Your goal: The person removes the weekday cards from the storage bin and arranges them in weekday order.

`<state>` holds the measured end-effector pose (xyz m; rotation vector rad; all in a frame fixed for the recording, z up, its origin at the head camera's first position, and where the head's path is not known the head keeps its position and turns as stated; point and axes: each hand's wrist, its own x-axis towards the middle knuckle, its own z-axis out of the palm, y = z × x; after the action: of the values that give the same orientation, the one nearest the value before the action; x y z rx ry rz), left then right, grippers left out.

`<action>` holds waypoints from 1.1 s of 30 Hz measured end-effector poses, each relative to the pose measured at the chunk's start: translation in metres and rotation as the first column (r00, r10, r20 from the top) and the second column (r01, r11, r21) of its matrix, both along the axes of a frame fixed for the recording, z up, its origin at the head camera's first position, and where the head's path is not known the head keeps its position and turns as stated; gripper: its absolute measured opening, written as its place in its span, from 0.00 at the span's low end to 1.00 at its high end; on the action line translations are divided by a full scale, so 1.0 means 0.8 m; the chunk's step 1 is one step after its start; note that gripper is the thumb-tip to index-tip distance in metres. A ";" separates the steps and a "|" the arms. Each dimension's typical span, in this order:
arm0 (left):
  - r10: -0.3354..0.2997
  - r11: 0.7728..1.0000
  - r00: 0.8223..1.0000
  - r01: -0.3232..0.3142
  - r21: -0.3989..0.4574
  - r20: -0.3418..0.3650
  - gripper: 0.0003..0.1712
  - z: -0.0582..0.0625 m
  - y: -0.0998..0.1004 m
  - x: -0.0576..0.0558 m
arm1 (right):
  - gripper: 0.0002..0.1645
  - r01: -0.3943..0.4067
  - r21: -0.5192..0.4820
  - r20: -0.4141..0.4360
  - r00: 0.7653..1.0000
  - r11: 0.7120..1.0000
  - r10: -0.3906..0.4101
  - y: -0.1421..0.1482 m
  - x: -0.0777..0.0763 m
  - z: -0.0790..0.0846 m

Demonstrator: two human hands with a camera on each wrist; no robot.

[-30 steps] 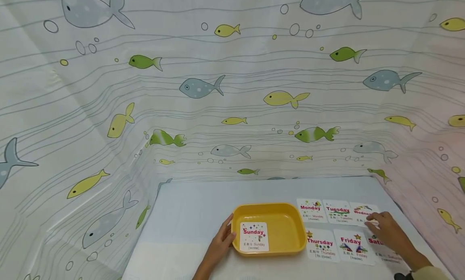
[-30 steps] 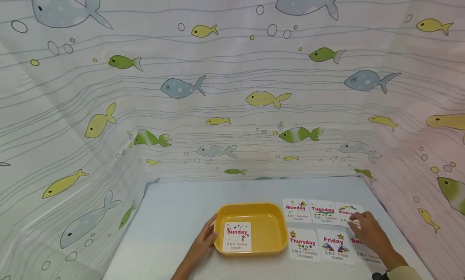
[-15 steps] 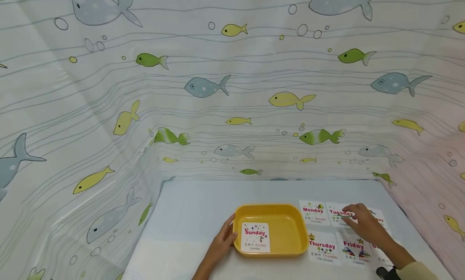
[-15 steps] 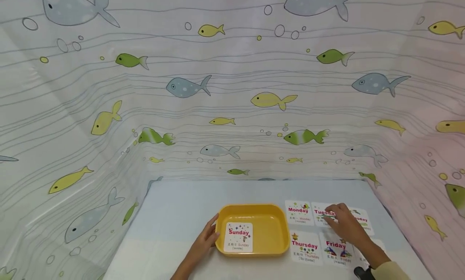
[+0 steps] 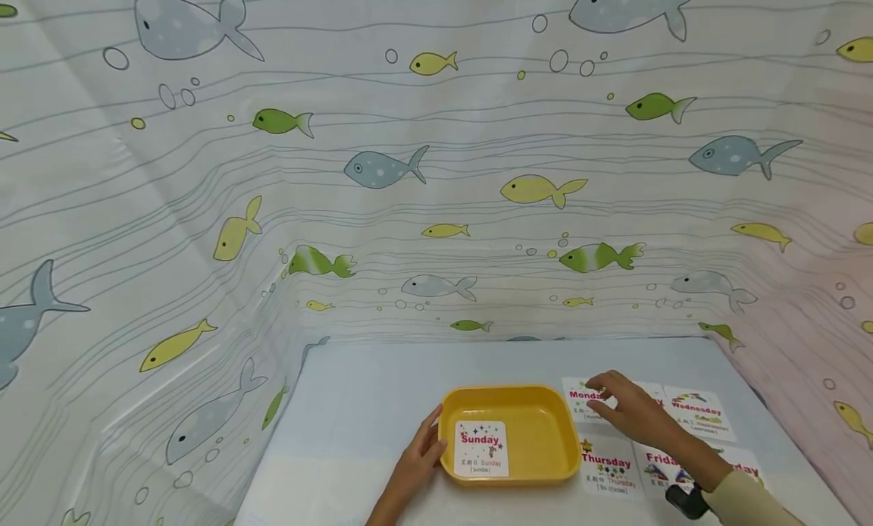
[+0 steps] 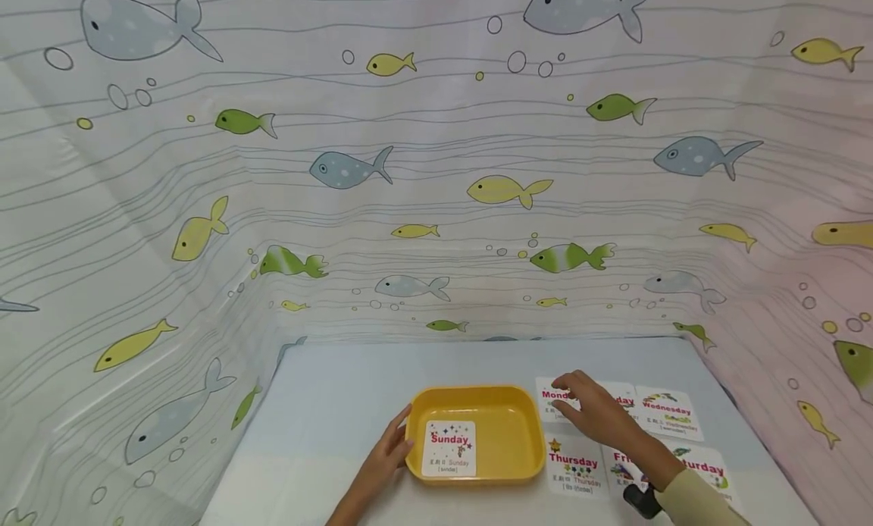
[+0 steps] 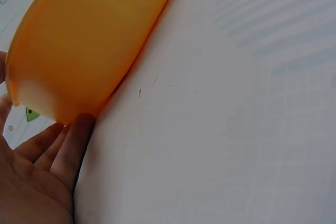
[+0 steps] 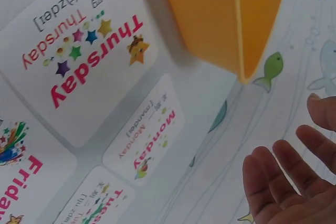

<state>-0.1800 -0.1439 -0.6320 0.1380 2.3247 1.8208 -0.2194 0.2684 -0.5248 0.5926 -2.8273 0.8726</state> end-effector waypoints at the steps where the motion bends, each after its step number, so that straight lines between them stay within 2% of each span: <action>1: 0.001 1.000 1.000 -0.001 -0.001 0.001 0.33 -0.001 0.000 0.000 | 0.16 -0.015 -0.008 -0.003 1.000 1.000 0.015 -0.004 -0.001 0.001; 8: 0.004 1.000 1.000 -0.004 0.008 0.017 0.33 -0.001 0.001 0.002 | 0.18 -0.105 -0.044 0.041 0.993 0.993 0.107 -0.030 -0.006 0.008; 15: 0.011 1.000 1.000 -0.011 -0.012 0.009 0.33 0.003 0.000 0.003 | 0.23 -0.242 -0.064 0.061 0.968 0.968 0.245 -0.057 -0.009 0.004; 22: 0.025 1.000 1.000 -0.025 -0.016 -0.007 0.33 0.005 0.002 0.002 | 0.27 -0.282 -0.075 0.192 0.937 0.956 0.292 -0.088 -0.018 -0.002; 33: 0.021 1.000 1.000 -0.021 0.002 -0.009 0.33 0.008 0.005 0.002 | 0.33 -0.346 -0.025 0.245 0.908 0.938 0.341 -0.119 -0.033 -0.017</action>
<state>-0.1783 -0.1398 -0.6259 0.1224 2.3394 1.8353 -0.2459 0.1731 -0.5381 1.0829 -3.0031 1.0402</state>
